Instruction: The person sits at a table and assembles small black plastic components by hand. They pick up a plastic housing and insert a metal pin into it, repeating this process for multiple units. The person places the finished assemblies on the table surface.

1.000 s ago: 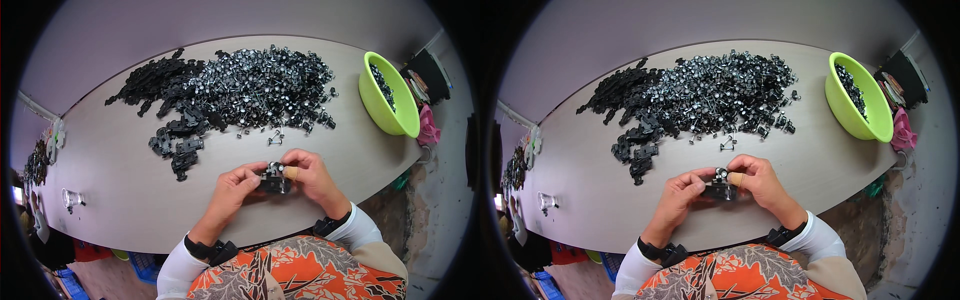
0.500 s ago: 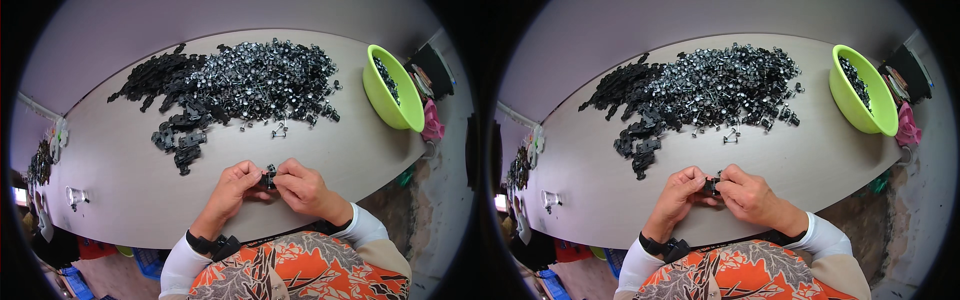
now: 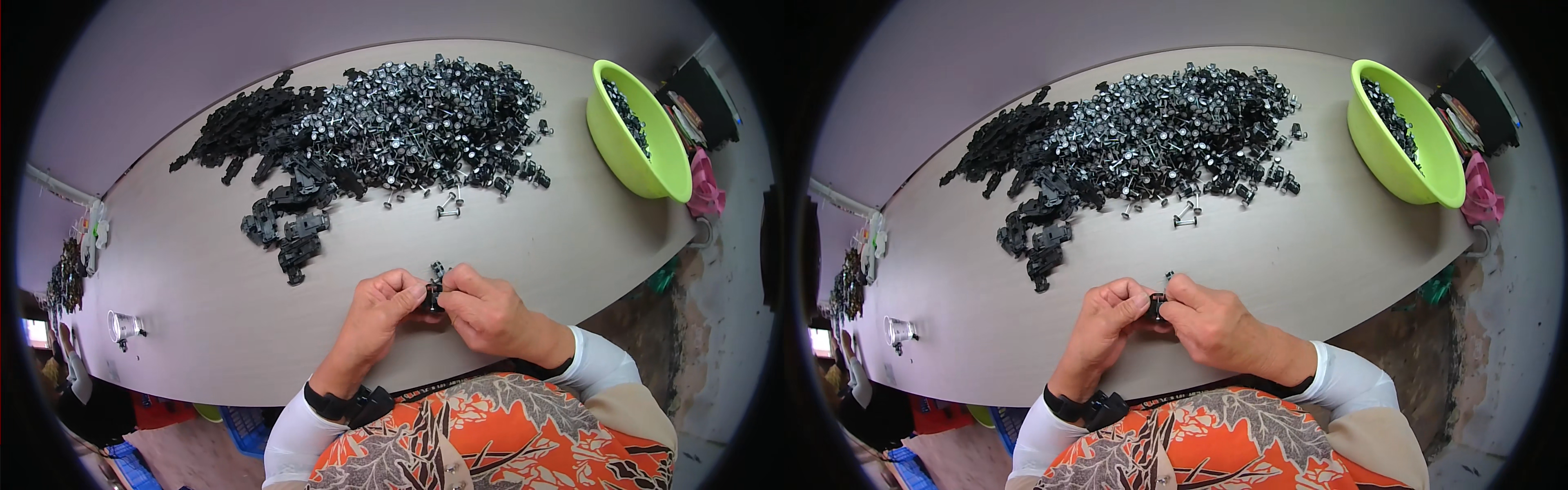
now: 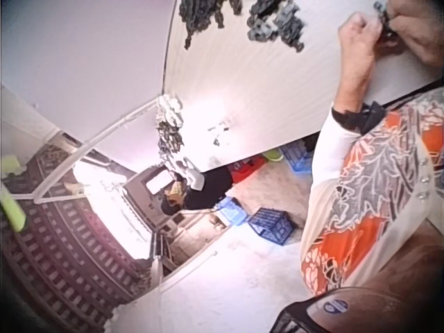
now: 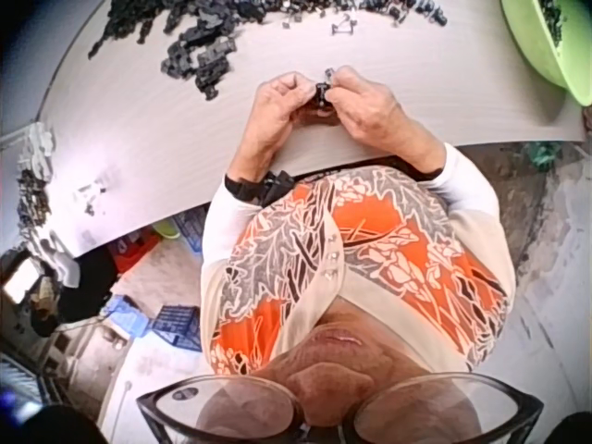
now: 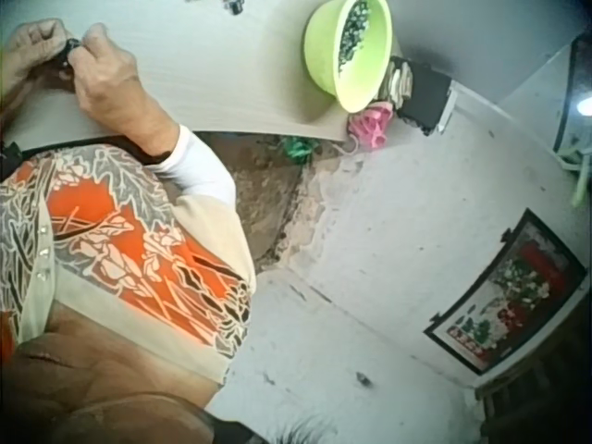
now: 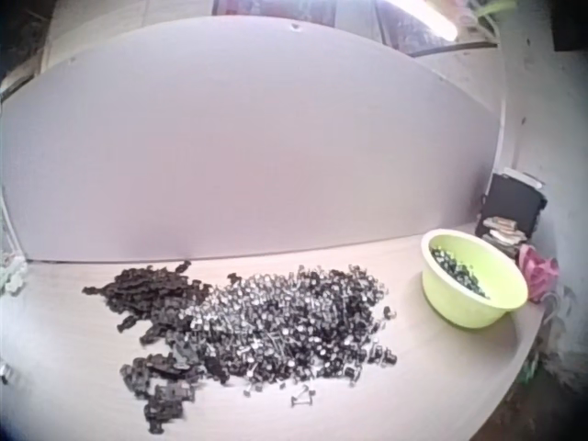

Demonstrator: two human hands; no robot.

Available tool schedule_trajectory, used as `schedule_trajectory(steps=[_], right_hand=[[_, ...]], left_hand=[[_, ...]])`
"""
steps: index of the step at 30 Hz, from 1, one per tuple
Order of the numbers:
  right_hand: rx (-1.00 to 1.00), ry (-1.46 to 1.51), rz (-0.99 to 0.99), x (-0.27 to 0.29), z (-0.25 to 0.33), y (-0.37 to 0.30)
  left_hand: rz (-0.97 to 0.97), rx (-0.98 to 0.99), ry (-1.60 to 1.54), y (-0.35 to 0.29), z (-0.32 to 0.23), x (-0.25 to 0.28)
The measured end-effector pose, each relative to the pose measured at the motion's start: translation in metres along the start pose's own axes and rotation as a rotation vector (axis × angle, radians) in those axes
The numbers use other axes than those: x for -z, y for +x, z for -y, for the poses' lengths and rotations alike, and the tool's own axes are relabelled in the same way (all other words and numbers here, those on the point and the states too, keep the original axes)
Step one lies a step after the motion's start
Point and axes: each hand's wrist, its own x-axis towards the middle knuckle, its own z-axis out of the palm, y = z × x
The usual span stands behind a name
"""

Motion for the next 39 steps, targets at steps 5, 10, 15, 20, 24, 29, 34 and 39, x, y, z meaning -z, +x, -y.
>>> schedule_trajectory(steps=[5,10,15,20,24,29,34,39], right_hand=[[0.015,0.029,0.014,-0.004,0.004,0.000],[-0.021,0.111,-0.020,-0.013,0.010,0.002],[-0.062,0.399,0.110,-0.015,0.015,0.006],[-0.150,0.049,0.023,0.004,-0.012,0.013],[-0.179,-0.126,0.106,-0.005,-0.022,0.015],[-0.271,-0.217,0.216,-0.013,-0.022,0.020],[-0.314,-0.174,0.207,-0.013,-0.028,0.021],[-0.009,0.004,0.135,-0.011,-0.028,0.030]], left_hand=[[-0.013,-0.005,0.026,-0.006,0.000,0.000],[-0.058,-0.029,-0.013,-0.018,-0.005,-0.007],[-0.191,-0.048,0.203,-0.032,0.003,0.006],[-0.473,-0.196,0.209,-0.073,-0.009,0.021],[-0.656,-0.240,0.347,-0.106,-0.017,0.044],[-1.042,-0.065,0.886,-0.157,-0.044,0.084],[-1.218,-0.501,1.440,-0.140,-0.063,0.075],[-0.749,-0.688,1.607,-0.059,-0.070,0.071]])
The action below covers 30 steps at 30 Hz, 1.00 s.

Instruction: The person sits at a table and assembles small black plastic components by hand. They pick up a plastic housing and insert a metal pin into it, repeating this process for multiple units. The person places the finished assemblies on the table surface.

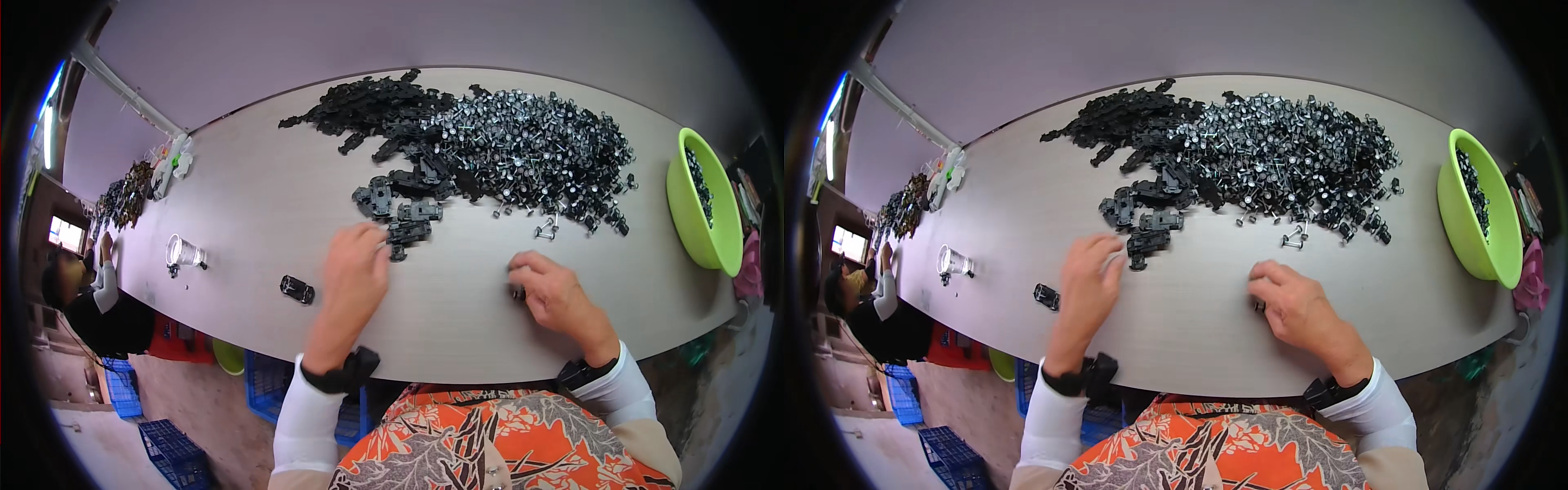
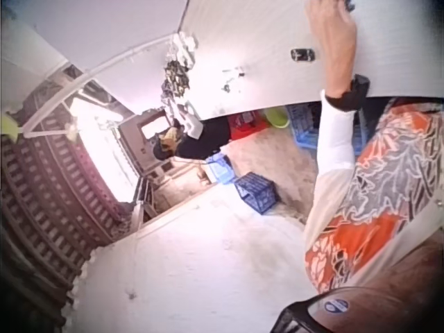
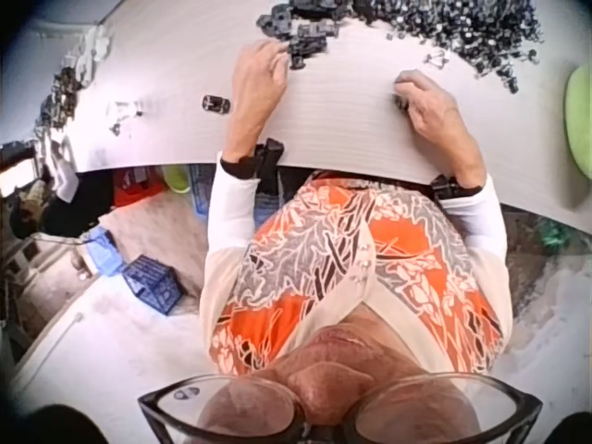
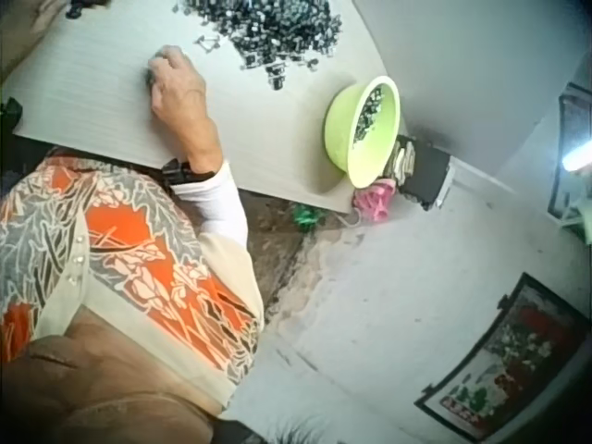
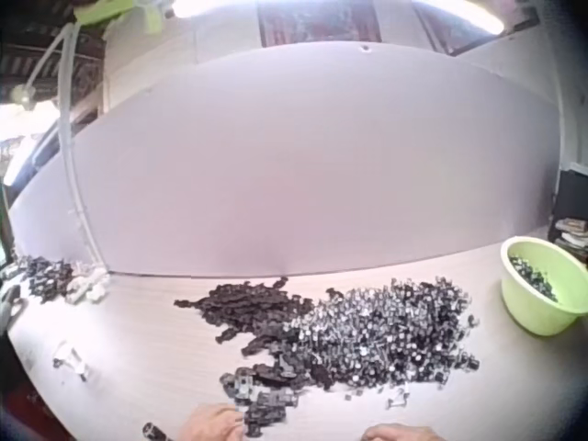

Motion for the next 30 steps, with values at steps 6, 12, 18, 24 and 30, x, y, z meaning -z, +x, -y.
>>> schedule_trajectory(steps=[6,12,18,24,30], right_hand=[[-0.083,0.042,0.100,0.004,-0.007,-0.009],[-0.180,-0.042,-0.194,0.016,-0.023,-0.003],[-0.141,-0.248,-0.165,0.005,-0.053,0.003],[-0.161,-0.156,-0.089,0.015,-0.042,-0.003],[-0.286,-0.185,-0.028,0.013,-0.026,-0.005]], left_hand=[[0.178,0.117,0.031,0.027,-0.007,-0.032],[0.152,0.176,-0.147,0.021,-0.019,-0.039],[0.131,0.341,-0.515,0.018,-0.037,-0.050],[0.308,0.673,-1.261,0.015,-0.058,-0.058],[0.444,0.786,-1.391,0.011,-0.046,-0.066]])
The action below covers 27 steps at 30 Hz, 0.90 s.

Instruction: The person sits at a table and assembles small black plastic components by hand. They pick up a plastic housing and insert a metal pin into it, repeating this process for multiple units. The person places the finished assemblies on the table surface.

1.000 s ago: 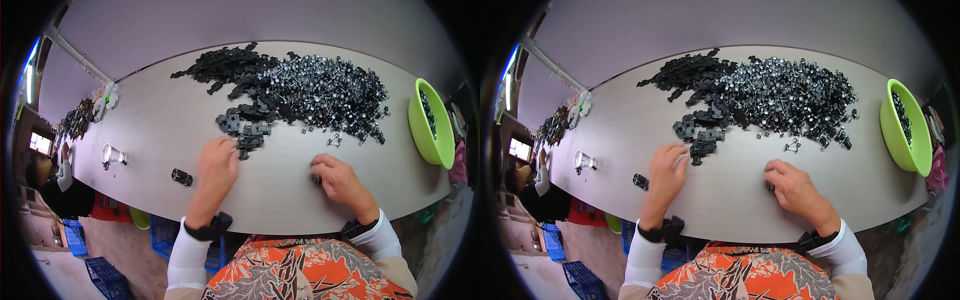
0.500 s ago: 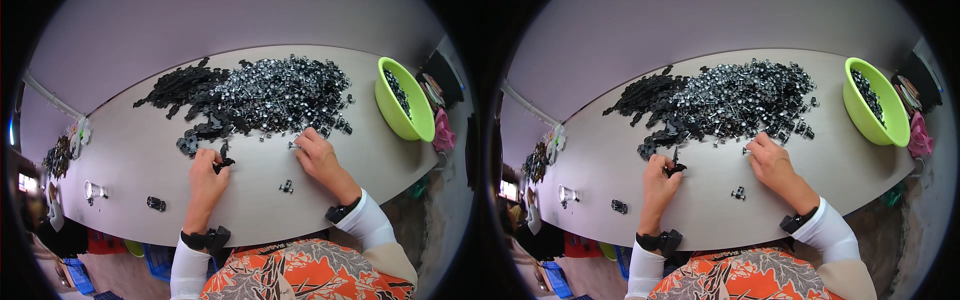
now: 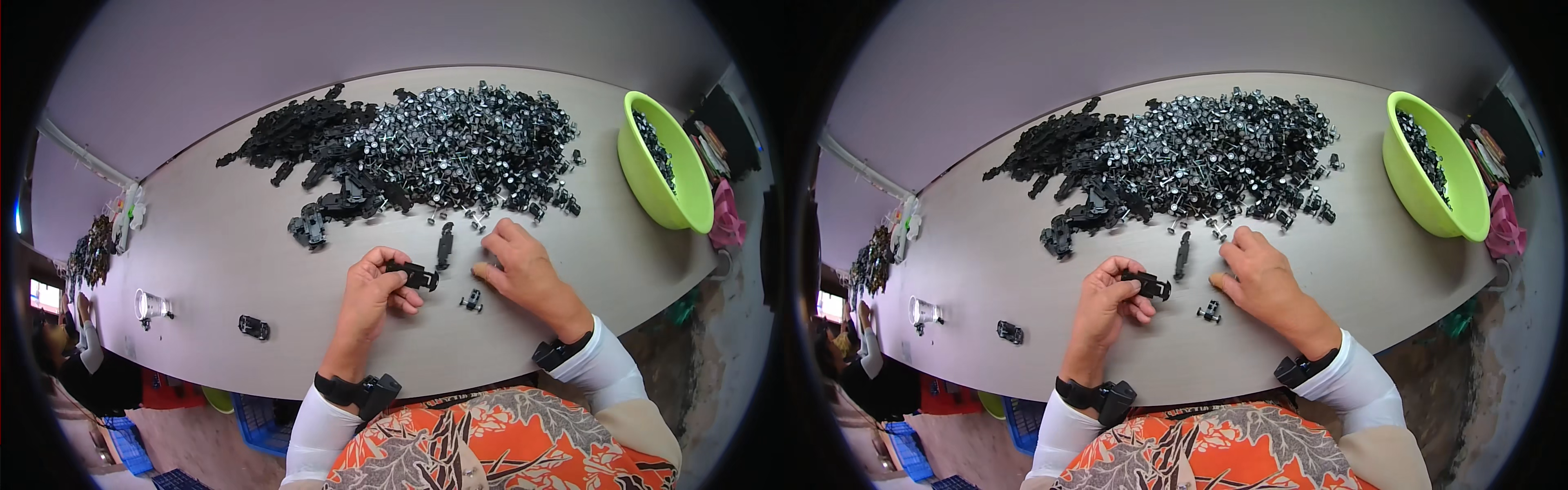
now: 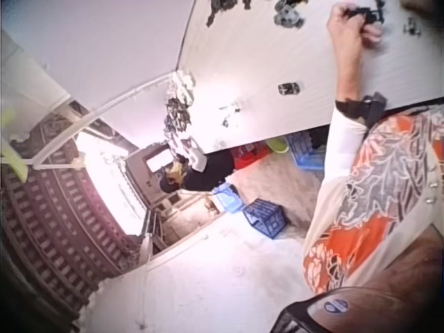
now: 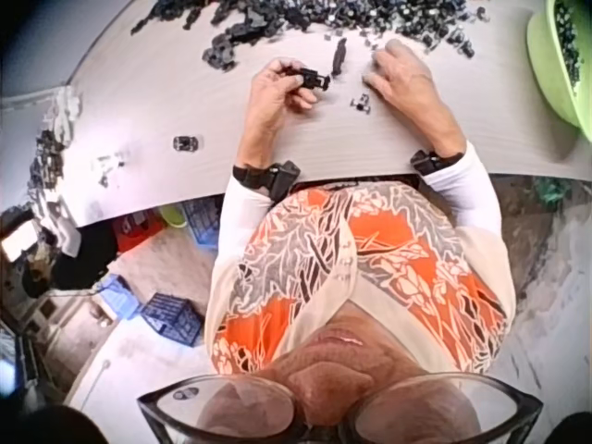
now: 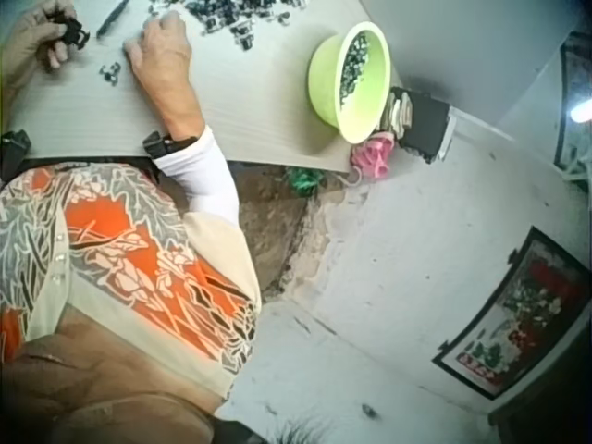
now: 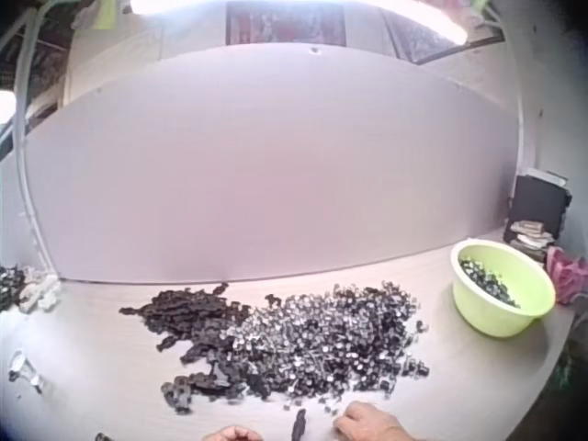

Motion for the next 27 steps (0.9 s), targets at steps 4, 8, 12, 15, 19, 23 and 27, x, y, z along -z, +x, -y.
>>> schedule_trajectory(steps=[4,8,12,15,19,23,27], right_hand=[[0.028,0.059,0.052,0.009,0.002,-0.003],[0.134,0.106,0.113,0.016,-0.006,-0.004],[0.084,0.103,0.115,0.015,-0.006,-0.006],[0.022,0.051,0.047,0.012,-0.005,-0.007],[0.004,0.107,0.036,0.013,-0.002,-0.008],[0.200,0.271,-0.076,0.014,0.019,-0.007],[0.342,0.217,-0.072,0.005,0.035,-0.008]], left_hand=[[0.034,0.052,-0.131,-0.004,-0.004,-0.006],[0.120,0.069,-0.096,-0.003,0.002,-0.005],[0.138,0.085,-0.105,-0.002,0.007,-0.010],[0.121,0.098,-0.095,-0.006,0.005,-0.021],[0.110,0.124,-0.029,-0.005,0.008,-0.026],[0.151,0.140,-0.026,-0.007,0.010,-0.024],[0.190,0.171,-0.062,-0.005,0.017,-0.029]])
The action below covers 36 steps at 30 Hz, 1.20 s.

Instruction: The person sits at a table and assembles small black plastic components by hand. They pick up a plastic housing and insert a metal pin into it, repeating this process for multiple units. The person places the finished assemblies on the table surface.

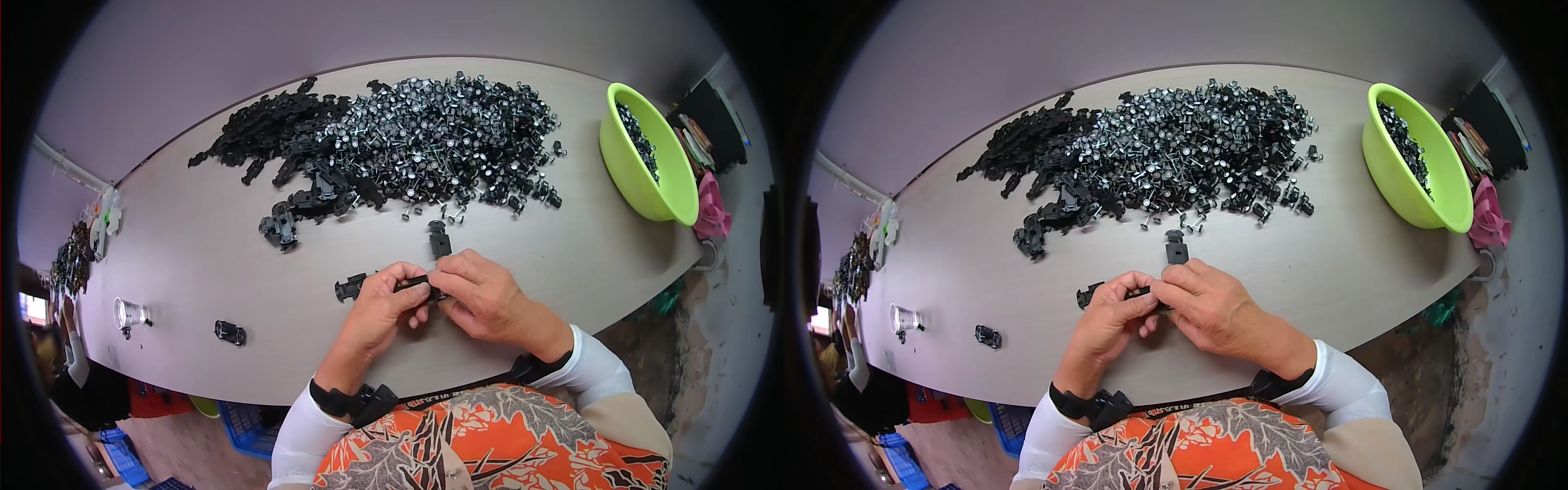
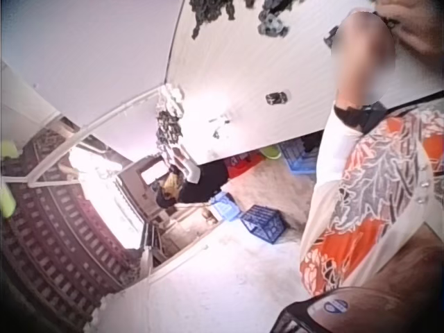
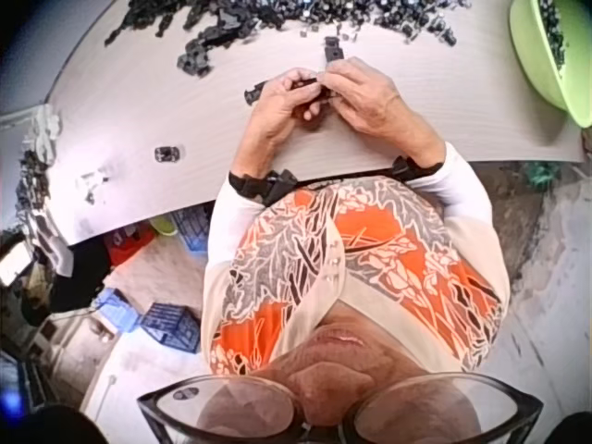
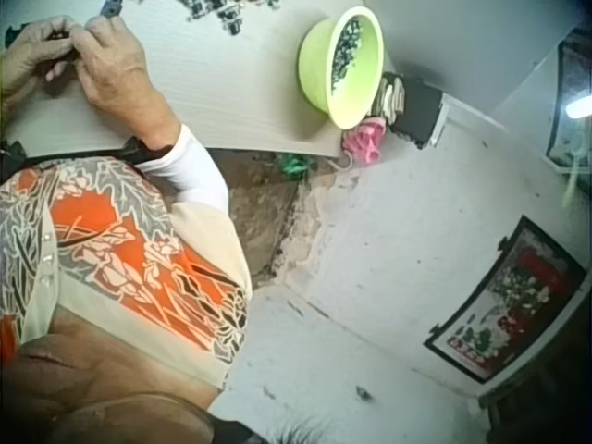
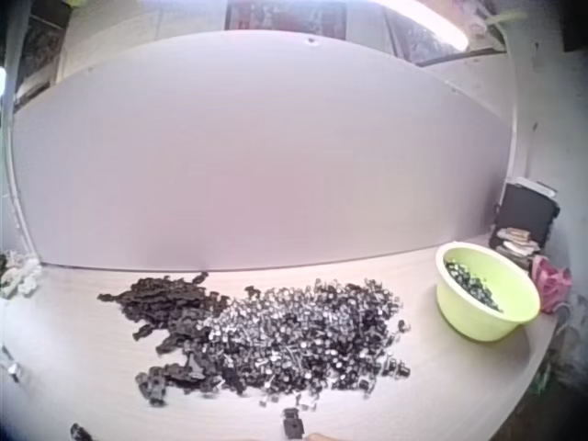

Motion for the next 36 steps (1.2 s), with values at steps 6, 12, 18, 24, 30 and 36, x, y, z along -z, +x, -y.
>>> schedule_trajectory(steps=[6,12,18,24,30,36], right_hand=[[0.007,-0.035,0.027,-0.004,0.005,-0.003],[0.064,0.041,-0.057,-0.014,0.005,-0.012],[0.105,0.126,-0.115,-0.010,0.005,-0.015],[0.024,0.116,-0.081,-0.011,0.011,-0.011],[-0.033,0.046,0.110,0.015,-0.016,-0.015],[0.029,-0.062,0.293,0.001,-0.019,-0.022]], left_hand=[[0.026,0.032,-0.015,-0.002,0.001,0.003],[0.055,0.042,-0.036,-0.005,0.004,0.003],[0.139,0.065,-0.114,-0.011,0.001,0.000],[0.105,0.016,0.040,-0.011,0.001,0.000],[-0.187,-0.201,0.107,-0.014,-0.008,0.009],[-0.131,-0.095,0.160,-0.011,-0.004,0.009]])
